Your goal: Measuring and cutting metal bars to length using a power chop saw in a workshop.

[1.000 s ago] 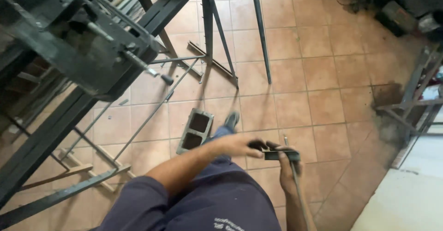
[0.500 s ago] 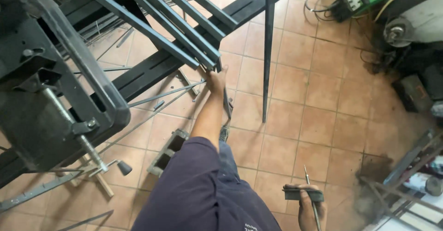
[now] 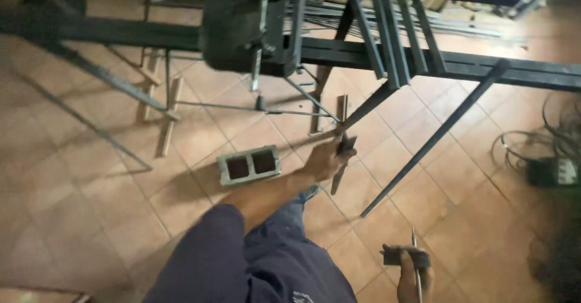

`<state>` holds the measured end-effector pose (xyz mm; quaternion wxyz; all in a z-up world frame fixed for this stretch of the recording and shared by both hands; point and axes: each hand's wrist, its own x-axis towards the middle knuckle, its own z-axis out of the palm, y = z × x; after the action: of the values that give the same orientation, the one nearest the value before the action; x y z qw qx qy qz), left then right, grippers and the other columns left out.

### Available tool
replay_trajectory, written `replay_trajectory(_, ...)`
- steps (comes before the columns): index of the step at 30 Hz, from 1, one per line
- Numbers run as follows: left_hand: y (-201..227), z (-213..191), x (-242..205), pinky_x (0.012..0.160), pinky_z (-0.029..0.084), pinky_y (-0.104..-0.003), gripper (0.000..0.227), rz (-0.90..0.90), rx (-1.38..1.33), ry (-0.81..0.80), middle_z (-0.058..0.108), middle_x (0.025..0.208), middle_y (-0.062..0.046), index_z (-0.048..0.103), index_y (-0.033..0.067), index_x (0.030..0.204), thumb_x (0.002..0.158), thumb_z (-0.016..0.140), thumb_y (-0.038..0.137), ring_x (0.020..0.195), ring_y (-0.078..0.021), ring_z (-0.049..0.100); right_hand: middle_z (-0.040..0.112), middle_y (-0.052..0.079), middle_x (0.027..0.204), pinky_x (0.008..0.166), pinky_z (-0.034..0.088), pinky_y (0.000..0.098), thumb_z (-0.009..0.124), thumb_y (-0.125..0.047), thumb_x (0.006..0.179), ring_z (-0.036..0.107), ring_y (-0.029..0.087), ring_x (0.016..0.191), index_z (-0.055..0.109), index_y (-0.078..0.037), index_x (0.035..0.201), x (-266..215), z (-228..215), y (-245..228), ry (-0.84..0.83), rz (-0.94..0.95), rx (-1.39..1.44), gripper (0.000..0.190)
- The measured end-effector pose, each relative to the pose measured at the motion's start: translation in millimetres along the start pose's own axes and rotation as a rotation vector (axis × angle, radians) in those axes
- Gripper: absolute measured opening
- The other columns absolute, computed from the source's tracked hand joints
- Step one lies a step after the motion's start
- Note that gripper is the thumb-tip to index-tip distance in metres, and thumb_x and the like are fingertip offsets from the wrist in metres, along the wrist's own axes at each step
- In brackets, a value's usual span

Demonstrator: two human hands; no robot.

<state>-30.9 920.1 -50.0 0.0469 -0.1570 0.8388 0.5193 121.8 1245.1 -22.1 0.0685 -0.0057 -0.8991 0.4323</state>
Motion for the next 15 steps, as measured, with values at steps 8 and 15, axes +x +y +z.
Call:
replay_trajectory(8, 10, -126, -228, 0.09, 0.056, -0.035, 0.096, 0.189, -1.1, 0.32, 0.074, 0.1, -0.012, 0.039, -0.0002, 0.154, 0.079, 0.083, 0.04, 0.093, -0.0205, 0.07, 0.06, 0.011, 0.061, 0.064, 0.048, 0.0318, 0.054, -0.024, 0.101, 0.059, 0.021, 0.06, 0.084, -0.001, 0.105, 26, 37, -124, -0.476, -0.017, 0.184, 0.038)
replay_trajectory(15, -66, -203, -225, 0.042, 0.026, -0.028, 0.031, 0.168, -1.464, 0.641, 0.029, 0.048, 0.002, 0.05, 0.0113, 0.075, 0.097, 0.059, 0.03, 0.038, -0.011, 0.029, 0.077, 0.032, 0.113, 0.053, 0.054, 0.033, 0.057, -0.018, 0.099, 0.08, 0.041, 0.089, 0.05, -0.002, 0.089, -22, 206, -159, -0.949, 0.111, 0.586, 0.02)
